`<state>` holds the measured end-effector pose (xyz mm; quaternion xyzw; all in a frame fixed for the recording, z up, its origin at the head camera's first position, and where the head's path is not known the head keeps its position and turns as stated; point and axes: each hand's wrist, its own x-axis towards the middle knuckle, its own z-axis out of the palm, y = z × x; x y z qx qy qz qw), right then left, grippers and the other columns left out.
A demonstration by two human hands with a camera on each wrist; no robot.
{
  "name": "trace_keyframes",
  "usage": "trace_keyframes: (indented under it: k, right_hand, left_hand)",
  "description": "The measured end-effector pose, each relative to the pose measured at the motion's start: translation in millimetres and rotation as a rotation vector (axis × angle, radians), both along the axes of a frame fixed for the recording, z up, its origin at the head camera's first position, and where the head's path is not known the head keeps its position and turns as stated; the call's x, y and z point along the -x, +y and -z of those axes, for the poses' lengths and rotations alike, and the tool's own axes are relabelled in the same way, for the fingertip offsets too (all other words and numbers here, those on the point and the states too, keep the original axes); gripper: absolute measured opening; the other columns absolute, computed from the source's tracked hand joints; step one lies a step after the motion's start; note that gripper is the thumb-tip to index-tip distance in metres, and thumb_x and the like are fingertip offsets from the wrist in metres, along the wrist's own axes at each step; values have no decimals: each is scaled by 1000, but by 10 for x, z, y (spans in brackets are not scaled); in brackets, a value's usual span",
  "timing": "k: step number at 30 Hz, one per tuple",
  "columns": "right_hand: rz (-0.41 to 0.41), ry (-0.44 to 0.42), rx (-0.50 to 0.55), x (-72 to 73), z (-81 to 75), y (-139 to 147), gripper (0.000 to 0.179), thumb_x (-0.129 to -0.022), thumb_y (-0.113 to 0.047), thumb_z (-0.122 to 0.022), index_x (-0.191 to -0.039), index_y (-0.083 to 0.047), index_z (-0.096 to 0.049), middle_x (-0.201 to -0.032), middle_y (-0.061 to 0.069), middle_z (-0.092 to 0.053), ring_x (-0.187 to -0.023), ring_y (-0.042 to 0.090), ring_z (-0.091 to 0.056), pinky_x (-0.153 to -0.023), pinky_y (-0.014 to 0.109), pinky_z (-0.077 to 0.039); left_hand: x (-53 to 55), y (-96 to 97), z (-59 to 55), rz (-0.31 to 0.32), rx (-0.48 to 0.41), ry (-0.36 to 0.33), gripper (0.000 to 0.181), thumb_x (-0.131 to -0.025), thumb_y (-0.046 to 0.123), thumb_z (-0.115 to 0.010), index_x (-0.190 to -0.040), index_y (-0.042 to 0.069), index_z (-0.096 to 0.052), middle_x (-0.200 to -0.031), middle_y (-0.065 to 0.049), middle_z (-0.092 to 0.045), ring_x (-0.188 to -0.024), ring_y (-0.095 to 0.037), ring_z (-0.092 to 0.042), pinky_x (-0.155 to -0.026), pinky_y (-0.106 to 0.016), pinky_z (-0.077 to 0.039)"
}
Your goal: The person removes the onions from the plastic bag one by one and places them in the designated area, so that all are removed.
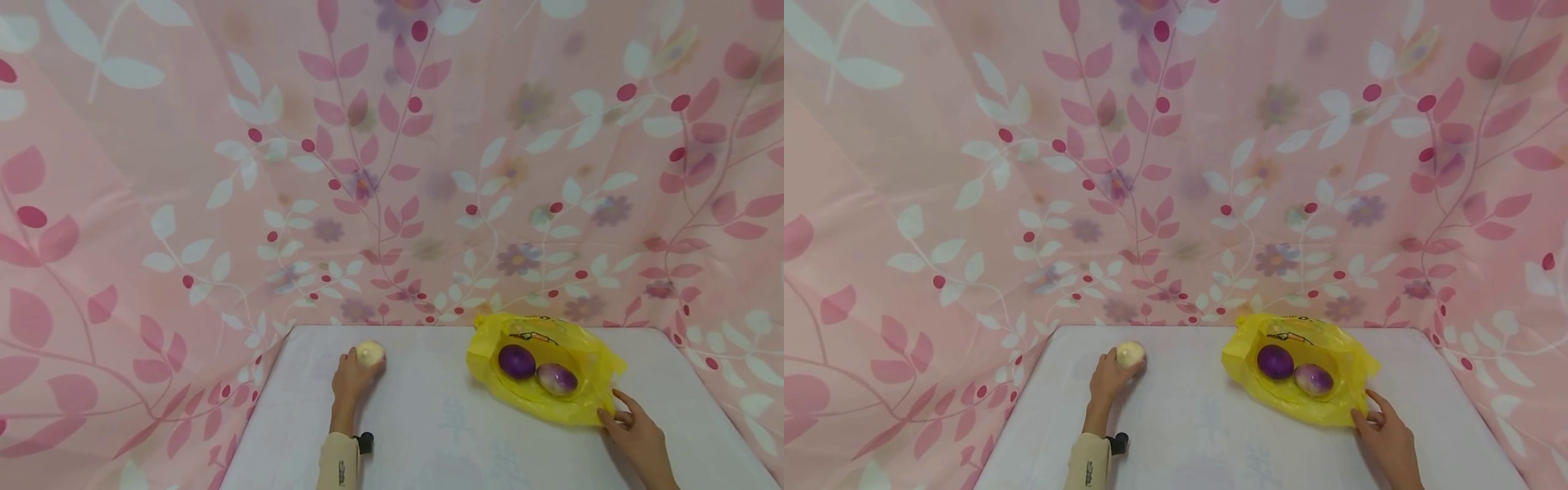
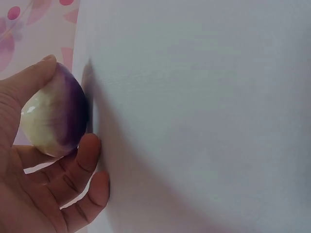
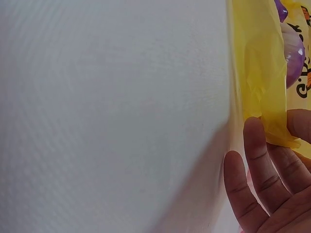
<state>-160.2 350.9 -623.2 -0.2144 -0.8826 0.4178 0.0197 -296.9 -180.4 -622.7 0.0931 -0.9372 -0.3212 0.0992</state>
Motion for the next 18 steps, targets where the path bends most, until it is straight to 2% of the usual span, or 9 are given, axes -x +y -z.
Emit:
trace_keyframes:
  k: [7, 14, 18]
  right_hand:
    - [4, 1, 1, 18, 10, 7, 80, -93, -39, -68, -147, 8, -30, -91, 18, -71, -69, 19, -68, -59, 32, -55]
    - [1, -5, 0, 20, 10, 11, 81, -93, -40, -68, -147, 8, -30, -91, 18, -71, -68, 18, -68, -58, 32, -54]
    - [0, -1, -6, 12, 6, 9, 82, -92, -41, -68, -147, 8, -31, -91, 18, -71, -69, 19, -68, -60, 34, -55]
  left_hand:
    - [-7, -7, 1, 1, 7, -14, 81, -75, 50, -81, -129, -3, -51, -106, -19, -55, -85, -39, -62, -71, -53, -48]
    - [-55, -11, -29, 38, 44, -3, 79, -78, 49, -80, -130, -2, -49, -101, -18, -55, -77, -37, -61, -65, -52, -48]
    - [-96, 12, -86, 30, 63, -16, 86, -79, 52, -78, -136, -3, -46, -111, -24, -55, -85, -43, -62, -69, -55, -49]
